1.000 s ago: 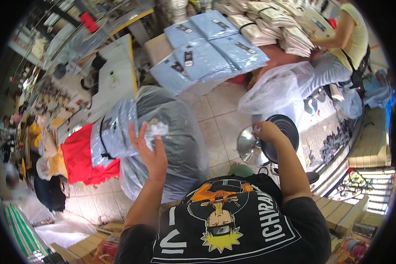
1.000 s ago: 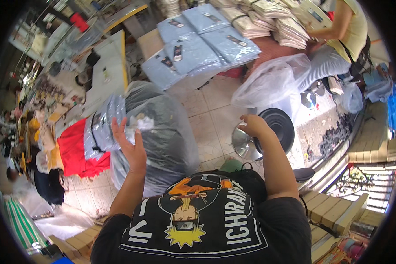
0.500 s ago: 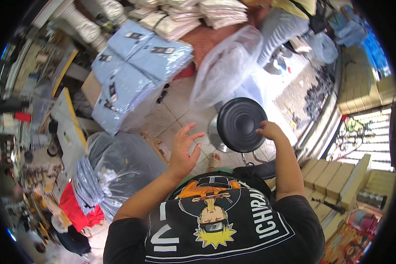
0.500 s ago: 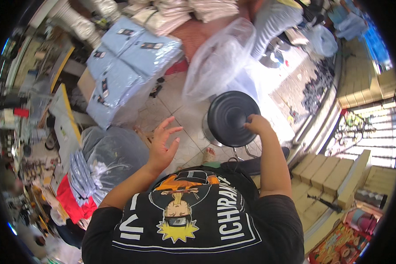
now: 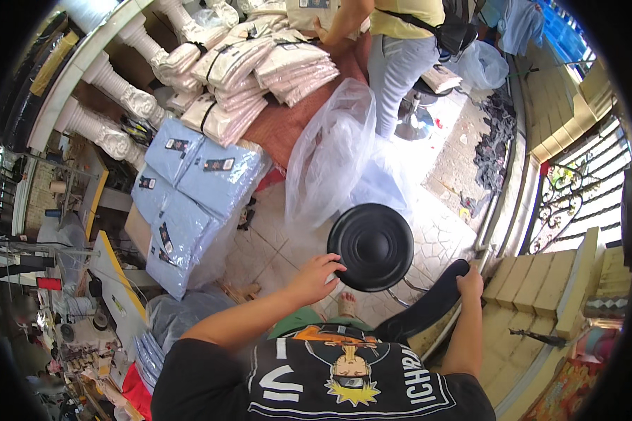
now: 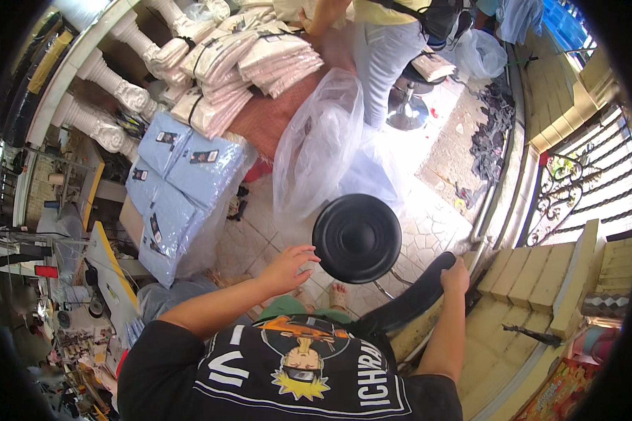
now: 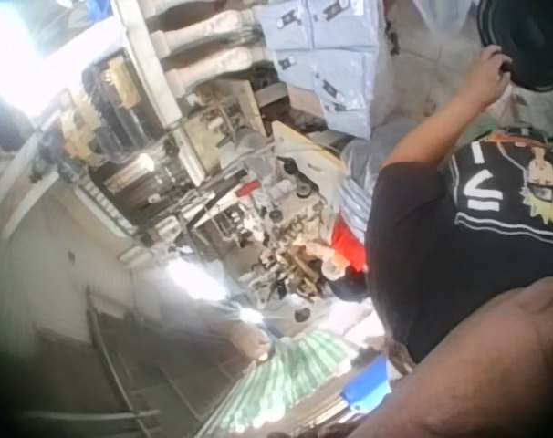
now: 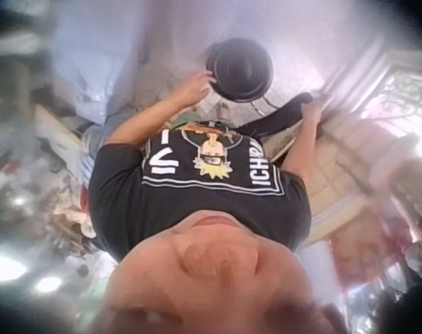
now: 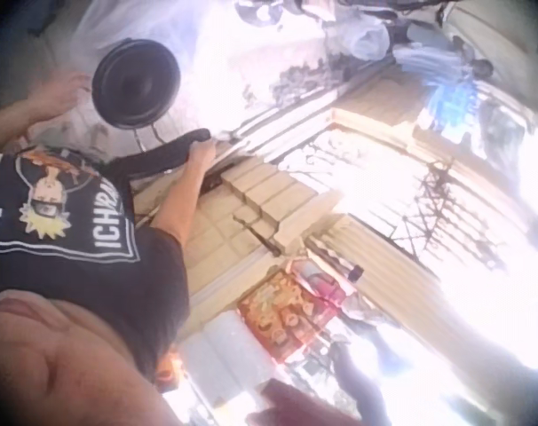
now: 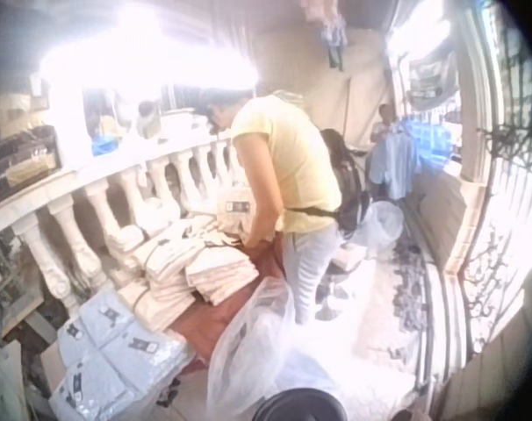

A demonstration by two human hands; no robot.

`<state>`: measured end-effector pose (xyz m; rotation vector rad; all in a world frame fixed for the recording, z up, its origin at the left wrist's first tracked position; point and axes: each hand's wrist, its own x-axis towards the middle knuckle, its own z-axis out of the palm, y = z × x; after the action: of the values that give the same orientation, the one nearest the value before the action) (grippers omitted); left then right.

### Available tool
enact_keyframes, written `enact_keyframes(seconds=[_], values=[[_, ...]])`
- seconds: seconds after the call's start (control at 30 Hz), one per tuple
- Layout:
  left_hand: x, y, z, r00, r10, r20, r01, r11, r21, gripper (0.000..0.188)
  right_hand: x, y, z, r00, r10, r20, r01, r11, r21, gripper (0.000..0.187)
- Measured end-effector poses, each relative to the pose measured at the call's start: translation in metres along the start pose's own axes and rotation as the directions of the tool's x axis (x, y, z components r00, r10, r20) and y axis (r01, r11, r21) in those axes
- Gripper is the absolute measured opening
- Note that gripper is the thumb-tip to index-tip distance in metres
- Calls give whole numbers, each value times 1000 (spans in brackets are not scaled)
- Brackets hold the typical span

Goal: The person organizes and packs folded shirts into plastic bags, securing them with black straps and placing them into a larger plastic bag.

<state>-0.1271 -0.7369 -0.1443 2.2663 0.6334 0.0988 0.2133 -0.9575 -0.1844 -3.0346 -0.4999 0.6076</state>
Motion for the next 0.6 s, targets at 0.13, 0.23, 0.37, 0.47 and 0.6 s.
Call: enact_keyframes(seconds=[0.13,0.23,0.37,0.47,0.6], values=[[33,-44,-3,998,-17,64,14,999,38,27,27,-13,-3,999,17,44,-11,992,-129,38],[57,-92,-12,996,-29,85,25,998,51,28,39,-9,8,998,59,15,-55,984,-170,35],[98,-160,-37,988,-127,86,120,990,75,32,19,-61,-9,970,183,-157,-215,951,-221,44],[146,-210,-62,969,-232,85,227,972,65,42,33,-111,10,970,74,-231,-84,996,-34,61],[214,-293,-60,897,-441,-22,439,885,155,59,80,-202,87,983,-164,-85,184,916,356,70]])
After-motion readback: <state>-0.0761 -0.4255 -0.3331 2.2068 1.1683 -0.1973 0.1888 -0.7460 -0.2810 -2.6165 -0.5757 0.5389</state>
